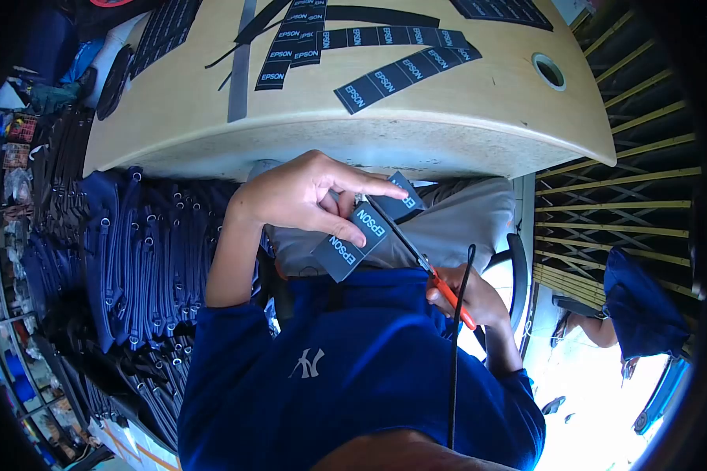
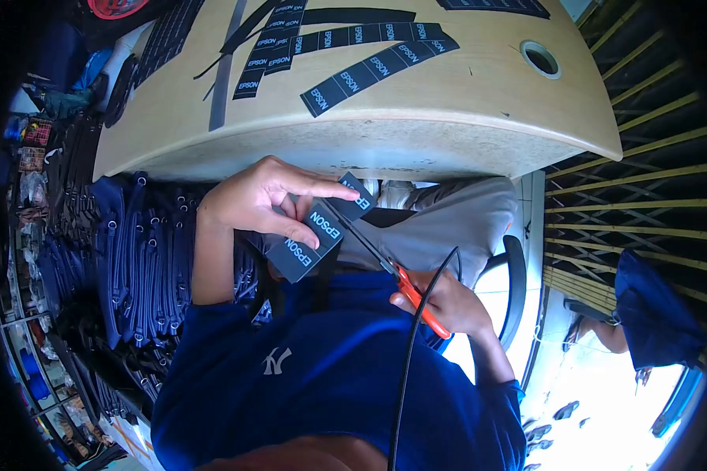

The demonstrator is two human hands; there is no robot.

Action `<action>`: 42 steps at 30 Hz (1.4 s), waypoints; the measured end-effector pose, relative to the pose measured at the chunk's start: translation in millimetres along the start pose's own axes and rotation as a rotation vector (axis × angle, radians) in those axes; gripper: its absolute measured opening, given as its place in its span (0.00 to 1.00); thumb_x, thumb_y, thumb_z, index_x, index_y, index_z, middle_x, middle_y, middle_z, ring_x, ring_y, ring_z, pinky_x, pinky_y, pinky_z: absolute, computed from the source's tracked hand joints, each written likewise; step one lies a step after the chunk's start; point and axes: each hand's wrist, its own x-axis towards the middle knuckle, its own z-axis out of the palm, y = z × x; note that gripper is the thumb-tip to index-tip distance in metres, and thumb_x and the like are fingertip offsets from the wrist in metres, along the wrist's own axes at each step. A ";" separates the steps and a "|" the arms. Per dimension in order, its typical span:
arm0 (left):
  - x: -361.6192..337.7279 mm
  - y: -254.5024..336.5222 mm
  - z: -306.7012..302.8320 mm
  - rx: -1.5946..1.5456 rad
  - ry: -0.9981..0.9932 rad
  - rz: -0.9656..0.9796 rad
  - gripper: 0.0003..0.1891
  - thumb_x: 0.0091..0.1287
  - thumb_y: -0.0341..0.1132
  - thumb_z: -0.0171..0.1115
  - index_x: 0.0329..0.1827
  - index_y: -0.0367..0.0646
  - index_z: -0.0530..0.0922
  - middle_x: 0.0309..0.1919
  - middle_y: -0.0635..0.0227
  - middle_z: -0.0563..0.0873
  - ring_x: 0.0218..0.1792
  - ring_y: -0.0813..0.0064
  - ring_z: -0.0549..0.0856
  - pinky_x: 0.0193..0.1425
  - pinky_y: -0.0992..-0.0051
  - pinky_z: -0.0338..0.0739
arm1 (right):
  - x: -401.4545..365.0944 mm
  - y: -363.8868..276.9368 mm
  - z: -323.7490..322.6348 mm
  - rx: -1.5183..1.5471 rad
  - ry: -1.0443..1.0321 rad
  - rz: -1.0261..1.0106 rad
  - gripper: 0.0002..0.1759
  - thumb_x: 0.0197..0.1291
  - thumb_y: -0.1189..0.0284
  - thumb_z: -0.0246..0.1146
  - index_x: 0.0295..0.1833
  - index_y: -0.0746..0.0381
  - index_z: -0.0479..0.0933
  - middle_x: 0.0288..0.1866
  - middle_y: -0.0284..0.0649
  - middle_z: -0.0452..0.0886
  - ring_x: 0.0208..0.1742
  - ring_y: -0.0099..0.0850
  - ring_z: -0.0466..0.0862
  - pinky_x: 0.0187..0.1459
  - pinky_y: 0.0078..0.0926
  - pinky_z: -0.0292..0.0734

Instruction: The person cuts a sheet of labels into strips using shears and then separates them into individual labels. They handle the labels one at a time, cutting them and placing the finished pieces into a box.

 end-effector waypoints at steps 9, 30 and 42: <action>52.9 38.1 -101.9 0.457 0.521 0.024 0.26 0.53 0.31 0.71 0.59 0.48 0.77 0.23 0.70 0.86 0.20 0.88 0.77 0.28 0.82 0.72 | 1.7 9.4 -1.4 0.168 0.105 0.029 0.21 0.66 0.59 0.56 0.30 0.67 0.72 0.20 0.35 0.71 0.24 0.24 0.69 0.27 0.27 0.65; 56.4 45.4 -34.4 -0.063 0.570 0.164 0.32 0.48 0.19 0.72 0.57 0.38 0.67 0.44 0.61 0.80 0.32 0.83 0.81 0.32 0.86 0.78 | 58.6 -20.7 1.8 0.388 0.496 -0.540 0.28 0.57 0.48 0.62 0.38 0.65 0.70 0.29 0.33 0.70 0.30 0.18 0.70 0.31 0.18 0.65; 0.5 25.6 46.4 0.040 0.933 0.638 0.38 0.52 0.36 0.74 0.62 0.30 0.63 0.59 0.46 0.72 0.60 0.56 0.74 0.55 0.66 0.76 | 72.2 -68.9 18.6 0.400 0.711 -0.373 0.10 0.57 0.75 0.66 0.32 0.61 0.69 0.22 0.24 0.66 0.23 0.12 0.63 0.24 0.12 0.57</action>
